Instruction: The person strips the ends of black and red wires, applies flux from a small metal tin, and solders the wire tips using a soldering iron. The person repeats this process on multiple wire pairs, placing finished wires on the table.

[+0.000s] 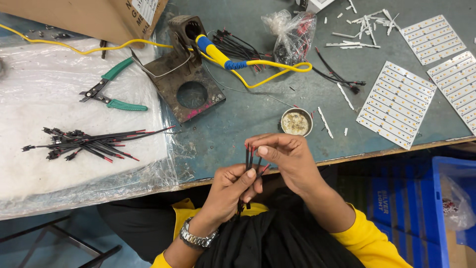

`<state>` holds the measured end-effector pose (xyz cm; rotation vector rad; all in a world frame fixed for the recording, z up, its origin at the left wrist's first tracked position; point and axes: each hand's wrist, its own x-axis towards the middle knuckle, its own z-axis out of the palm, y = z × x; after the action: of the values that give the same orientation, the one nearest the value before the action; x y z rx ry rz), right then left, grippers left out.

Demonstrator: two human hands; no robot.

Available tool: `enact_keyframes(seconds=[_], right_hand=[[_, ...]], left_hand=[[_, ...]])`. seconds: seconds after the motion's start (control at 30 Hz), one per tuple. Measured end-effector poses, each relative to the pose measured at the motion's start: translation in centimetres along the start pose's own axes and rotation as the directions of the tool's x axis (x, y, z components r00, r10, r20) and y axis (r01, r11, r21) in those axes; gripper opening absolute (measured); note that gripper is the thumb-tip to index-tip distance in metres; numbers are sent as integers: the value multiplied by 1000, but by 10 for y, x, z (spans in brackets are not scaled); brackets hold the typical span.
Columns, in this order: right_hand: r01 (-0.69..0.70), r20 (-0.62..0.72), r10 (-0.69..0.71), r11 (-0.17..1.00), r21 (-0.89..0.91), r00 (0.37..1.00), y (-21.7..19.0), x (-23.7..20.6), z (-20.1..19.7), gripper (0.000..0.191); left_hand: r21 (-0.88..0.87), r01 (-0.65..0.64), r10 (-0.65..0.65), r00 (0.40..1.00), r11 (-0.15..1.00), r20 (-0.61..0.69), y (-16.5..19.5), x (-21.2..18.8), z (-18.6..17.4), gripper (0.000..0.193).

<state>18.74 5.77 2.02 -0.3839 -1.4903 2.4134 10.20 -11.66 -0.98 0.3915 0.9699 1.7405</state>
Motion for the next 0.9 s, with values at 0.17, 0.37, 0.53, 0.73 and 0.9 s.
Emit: enact_keyframes(seconds=[0.17,0.37,0.53,0.73,0.9], right_hand=[[-70,38,70,997,21,997,-5,-1,-3,19],[-59,23,59,998,13,998,-2,-3,-4,15],[-4,69,-5,992,126,998,7,-1,-2,9],[-41,87,23,977,211,996,12,-1,4,9],[-7,90,-20,957,290,996,10,3,6,10]], left_hand=[[-4,21,-21,998,1000,59,-1,-2,-1,29],[3,22,-22,998,1000,67,-2,0,-2,29],[-16,-6,7,998,1000,69,-8,2,-5,30],[-104,40,-31,996,994,87,-10,2,-6,32],[-124,37,-24,994,992,108,-11,1,-4,32]])
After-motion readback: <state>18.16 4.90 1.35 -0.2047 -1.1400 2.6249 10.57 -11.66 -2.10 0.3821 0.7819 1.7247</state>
